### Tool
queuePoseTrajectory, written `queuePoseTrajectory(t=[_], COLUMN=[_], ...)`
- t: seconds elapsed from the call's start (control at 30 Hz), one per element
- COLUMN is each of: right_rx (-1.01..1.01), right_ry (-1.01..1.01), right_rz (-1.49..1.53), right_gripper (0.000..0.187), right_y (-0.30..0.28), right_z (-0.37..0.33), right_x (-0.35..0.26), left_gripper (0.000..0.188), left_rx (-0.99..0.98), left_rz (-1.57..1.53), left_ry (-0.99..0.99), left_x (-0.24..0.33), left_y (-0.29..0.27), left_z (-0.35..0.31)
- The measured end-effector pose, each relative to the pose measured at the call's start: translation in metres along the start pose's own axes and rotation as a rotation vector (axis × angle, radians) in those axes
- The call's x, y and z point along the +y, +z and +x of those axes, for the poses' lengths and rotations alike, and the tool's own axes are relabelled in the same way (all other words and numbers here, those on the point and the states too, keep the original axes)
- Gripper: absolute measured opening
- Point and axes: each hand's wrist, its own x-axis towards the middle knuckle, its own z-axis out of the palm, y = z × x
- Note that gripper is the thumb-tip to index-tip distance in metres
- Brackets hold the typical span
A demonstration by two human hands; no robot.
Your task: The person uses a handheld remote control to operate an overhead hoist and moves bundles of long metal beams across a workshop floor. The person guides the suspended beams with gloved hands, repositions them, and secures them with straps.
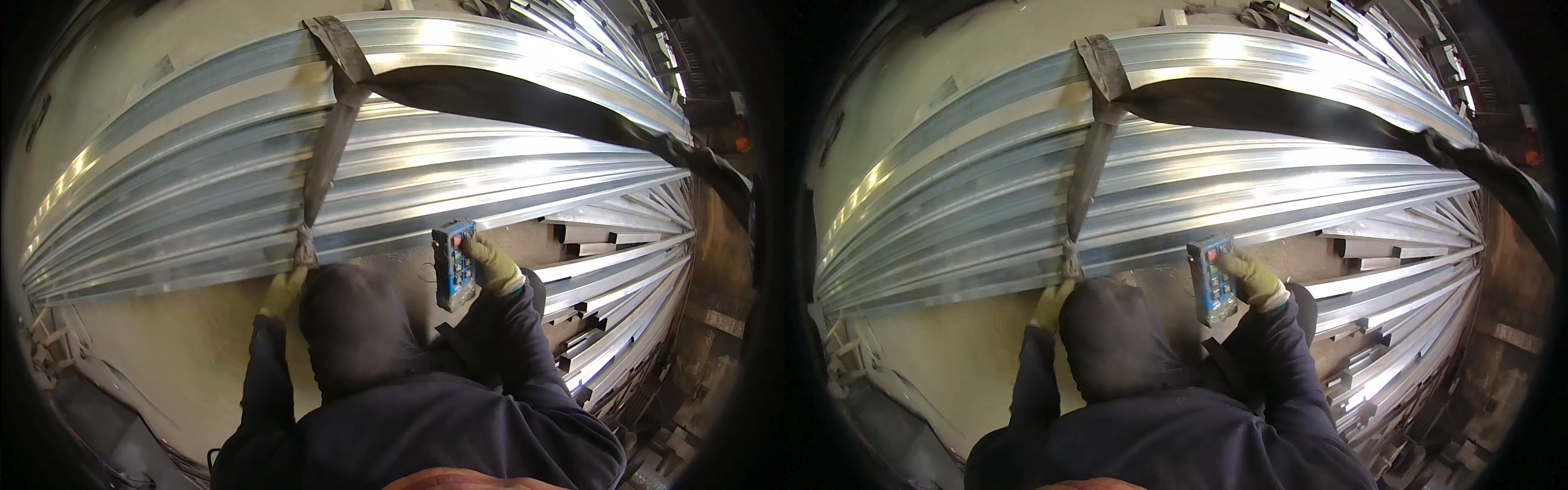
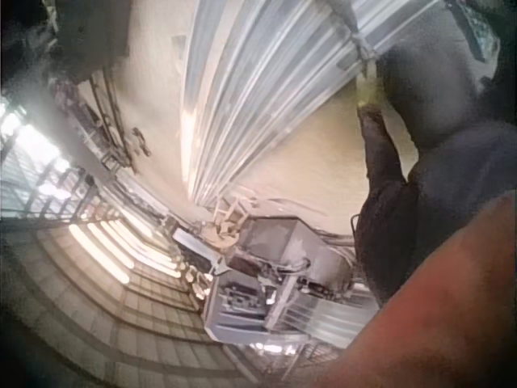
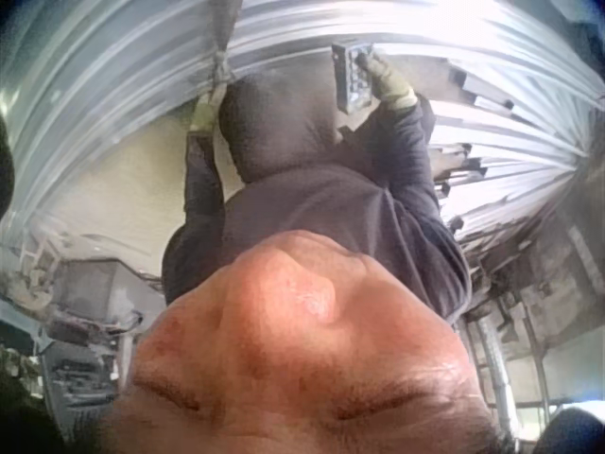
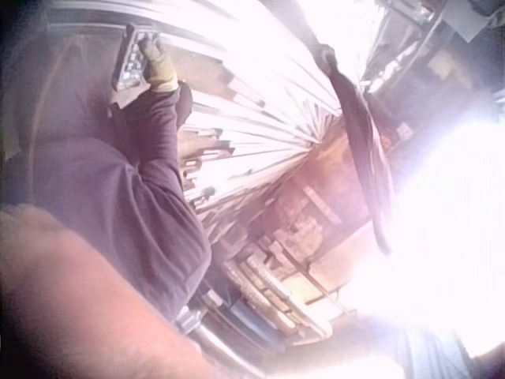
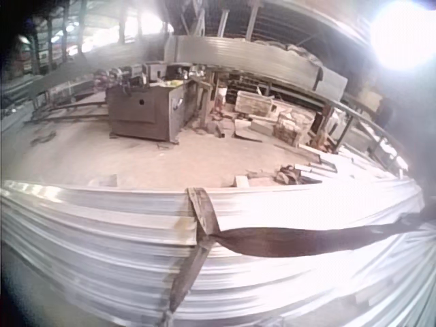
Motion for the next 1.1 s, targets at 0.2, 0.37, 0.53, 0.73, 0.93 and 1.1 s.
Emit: queuePoseTrajectory(t=[0.2, 0.37, 0.53, 0.73, 0.93, 1.1], right_rx=[0.012, -0.049, -0.067, -0.037, -0.073, 0.049], right_ry=[-0.152, -0.275, -0.402, -0.51, -0.552, -0.545], right_rz=[0.111, 0.504, 0.555, 0.539, 0.528, 0.491], right_gripper=[0.072, 0.08, 0.074, 0.067, 0.065, 0.067], right_y=[-0.026, -0.064, -0.088, -0.103, -0.112, -0.12], right_z=[-0.061, -0.11, -0.129, -0.13, -0.125, -0.139], right_x=[0.018, 0.036, 0.036, 0.03, 0.033, 0.042], left_gripper=[0.061, 0.065, 0.071, 0.078, 0.111, 0.1], left_rx=[-0.079, -0.354, -0.552, -0.045, 0.63, 0.696], left_rz=[0.223, 0.354, 1.098, 1.328, 1.095, 0.997], left_ry=[0.277, 0.286, 0.116, 0.34, 0.681, 0.826], left_x=[0.008, 0.044, 0.107, 0.26, 0.349, 0.363], left_y=[0.112, 0.186, 0.21, 0.163, 0.137, 0.16], left_z=[0.013, 0.066, 0.056, -0.027, 0.028, 0.116])
